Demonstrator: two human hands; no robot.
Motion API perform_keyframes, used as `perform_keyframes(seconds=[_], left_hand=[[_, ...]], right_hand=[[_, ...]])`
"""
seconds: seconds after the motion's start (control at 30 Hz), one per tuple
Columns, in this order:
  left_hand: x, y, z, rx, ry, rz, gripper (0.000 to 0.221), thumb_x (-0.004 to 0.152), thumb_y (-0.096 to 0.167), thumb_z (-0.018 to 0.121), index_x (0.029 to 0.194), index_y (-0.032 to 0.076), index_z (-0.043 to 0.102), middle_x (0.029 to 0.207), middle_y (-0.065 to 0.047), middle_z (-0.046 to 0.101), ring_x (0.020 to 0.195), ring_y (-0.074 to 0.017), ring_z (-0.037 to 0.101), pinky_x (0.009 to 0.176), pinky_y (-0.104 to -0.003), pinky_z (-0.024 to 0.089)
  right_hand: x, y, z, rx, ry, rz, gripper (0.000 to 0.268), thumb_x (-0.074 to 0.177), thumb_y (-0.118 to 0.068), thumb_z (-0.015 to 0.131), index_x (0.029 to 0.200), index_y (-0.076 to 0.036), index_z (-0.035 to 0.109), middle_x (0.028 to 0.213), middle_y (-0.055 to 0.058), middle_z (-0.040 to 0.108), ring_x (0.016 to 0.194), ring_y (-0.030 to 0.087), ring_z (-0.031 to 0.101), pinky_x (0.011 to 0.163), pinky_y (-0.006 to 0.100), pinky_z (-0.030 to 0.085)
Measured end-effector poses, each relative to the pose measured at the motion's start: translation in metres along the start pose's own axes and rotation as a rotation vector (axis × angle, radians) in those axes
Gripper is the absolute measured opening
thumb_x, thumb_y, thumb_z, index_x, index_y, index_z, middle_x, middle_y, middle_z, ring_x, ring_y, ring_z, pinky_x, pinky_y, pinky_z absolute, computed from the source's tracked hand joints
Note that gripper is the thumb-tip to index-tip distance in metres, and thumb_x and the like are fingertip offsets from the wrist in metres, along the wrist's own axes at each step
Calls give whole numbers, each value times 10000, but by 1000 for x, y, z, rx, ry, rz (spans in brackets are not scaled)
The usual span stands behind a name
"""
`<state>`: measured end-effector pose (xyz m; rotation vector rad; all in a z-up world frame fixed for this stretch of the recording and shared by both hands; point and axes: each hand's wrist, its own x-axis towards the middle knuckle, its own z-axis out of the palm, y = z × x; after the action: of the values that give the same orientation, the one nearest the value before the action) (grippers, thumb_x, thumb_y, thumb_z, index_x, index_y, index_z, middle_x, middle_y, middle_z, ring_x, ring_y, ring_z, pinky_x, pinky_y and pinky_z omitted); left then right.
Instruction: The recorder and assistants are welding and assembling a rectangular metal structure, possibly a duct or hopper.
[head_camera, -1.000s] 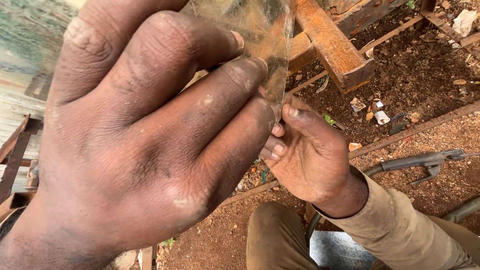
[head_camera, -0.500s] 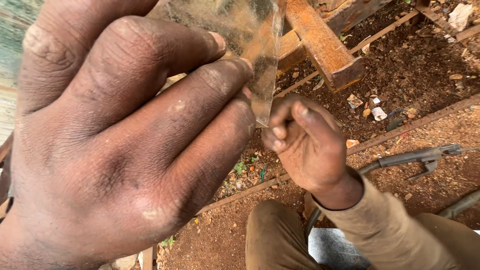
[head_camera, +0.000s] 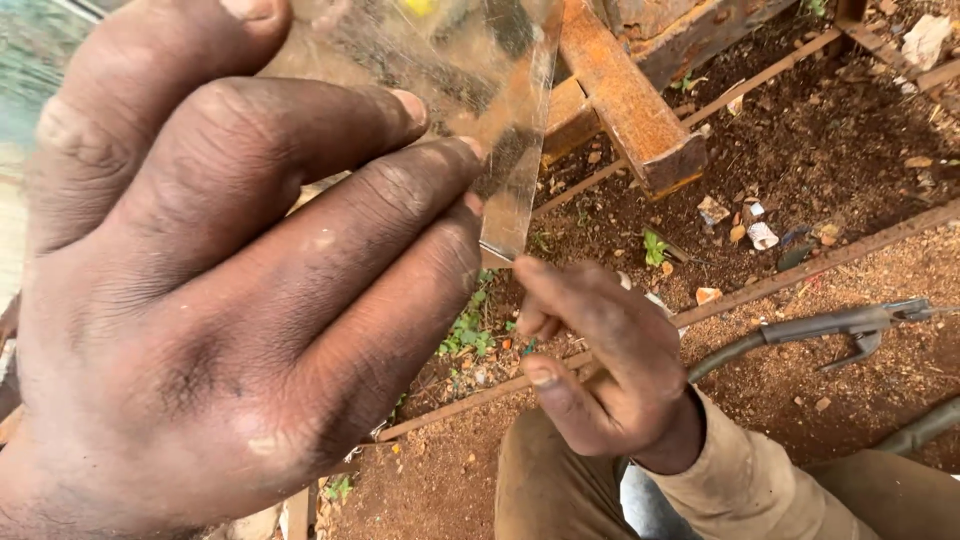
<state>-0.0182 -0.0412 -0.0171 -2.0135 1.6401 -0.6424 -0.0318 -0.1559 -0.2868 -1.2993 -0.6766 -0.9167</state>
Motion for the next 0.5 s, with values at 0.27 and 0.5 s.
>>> perform_keyframes(seconds=[0.27,0.5], left_hand=[[8,-3,-11,-33,-97,40,211,823,83,762,981,-55,780,1082,-192,751,1069,-331,692,957,-502,522],[-43,-4,53,-428,-133,-336,256,913,60,694,1142,-55,706,1086,-234,714,990,-322,727,876,-459,575]], right_hand=[[-36,23,6,124,132,-18,365,1031,-127,672,1355,15,583,1100,147,748,715,101,662,520,219,563],[-175,124,4,-130,758,550,95,1117,-83,606,1108,-18,675,841,61,636,644,92,512,535,245,401]])
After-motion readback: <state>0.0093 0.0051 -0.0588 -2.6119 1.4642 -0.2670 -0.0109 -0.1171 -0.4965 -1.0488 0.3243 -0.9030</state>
